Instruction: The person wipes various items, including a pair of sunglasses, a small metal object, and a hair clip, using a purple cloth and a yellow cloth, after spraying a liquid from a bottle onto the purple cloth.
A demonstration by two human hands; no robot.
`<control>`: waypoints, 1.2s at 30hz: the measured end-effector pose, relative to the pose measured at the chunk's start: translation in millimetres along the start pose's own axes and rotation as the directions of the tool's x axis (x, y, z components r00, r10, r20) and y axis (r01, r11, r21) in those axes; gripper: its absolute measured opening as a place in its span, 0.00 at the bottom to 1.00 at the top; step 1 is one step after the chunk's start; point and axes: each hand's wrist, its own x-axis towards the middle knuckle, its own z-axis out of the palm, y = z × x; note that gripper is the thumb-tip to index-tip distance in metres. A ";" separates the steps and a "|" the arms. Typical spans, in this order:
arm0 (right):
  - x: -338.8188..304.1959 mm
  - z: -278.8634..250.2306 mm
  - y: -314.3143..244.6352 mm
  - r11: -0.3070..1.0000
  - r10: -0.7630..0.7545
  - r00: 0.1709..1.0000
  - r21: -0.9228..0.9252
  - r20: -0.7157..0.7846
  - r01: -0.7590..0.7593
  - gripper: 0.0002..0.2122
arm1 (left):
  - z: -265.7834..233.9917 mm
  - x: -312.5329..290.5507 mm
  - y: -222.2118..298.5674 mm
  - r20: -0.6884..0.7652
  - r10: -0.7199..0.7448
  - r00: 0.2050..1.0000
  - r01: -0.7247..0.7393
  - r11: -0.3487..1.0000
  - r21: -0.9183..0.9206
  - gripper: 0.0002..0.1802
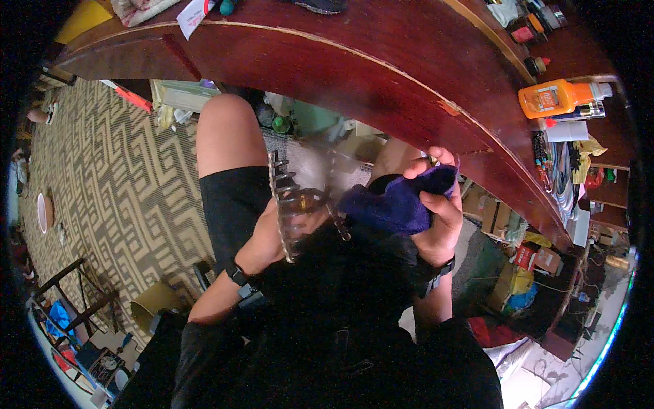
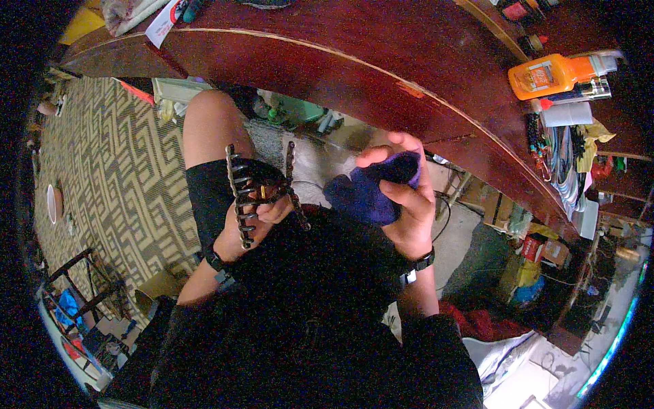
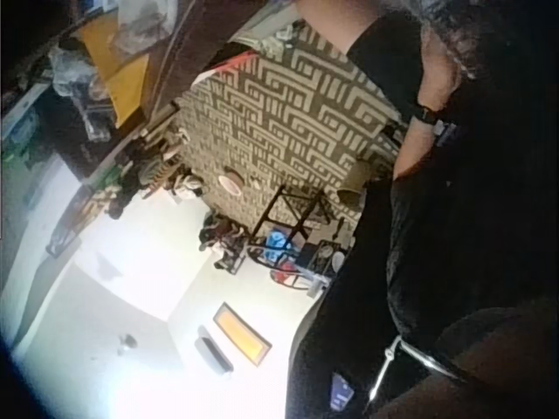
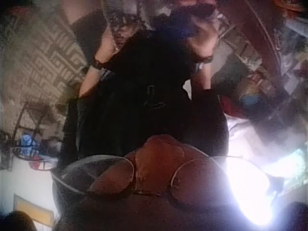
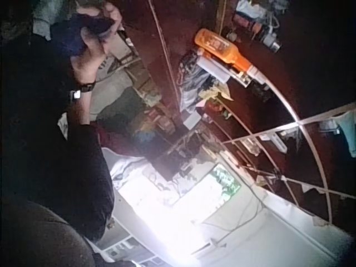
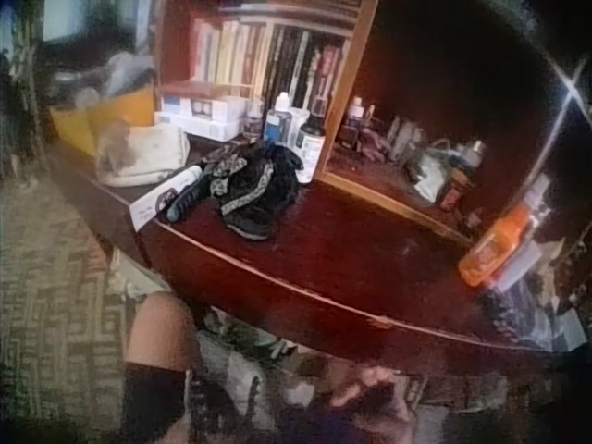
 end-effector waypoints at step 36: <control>11.0 5.0 8.8 0.903 0.357 0.822 -0.388 0.443 -0.183 0.26 | 11.5 -18.1 25.2 0.025 -0.368 0.929 0.340 0.880 0.331 0.15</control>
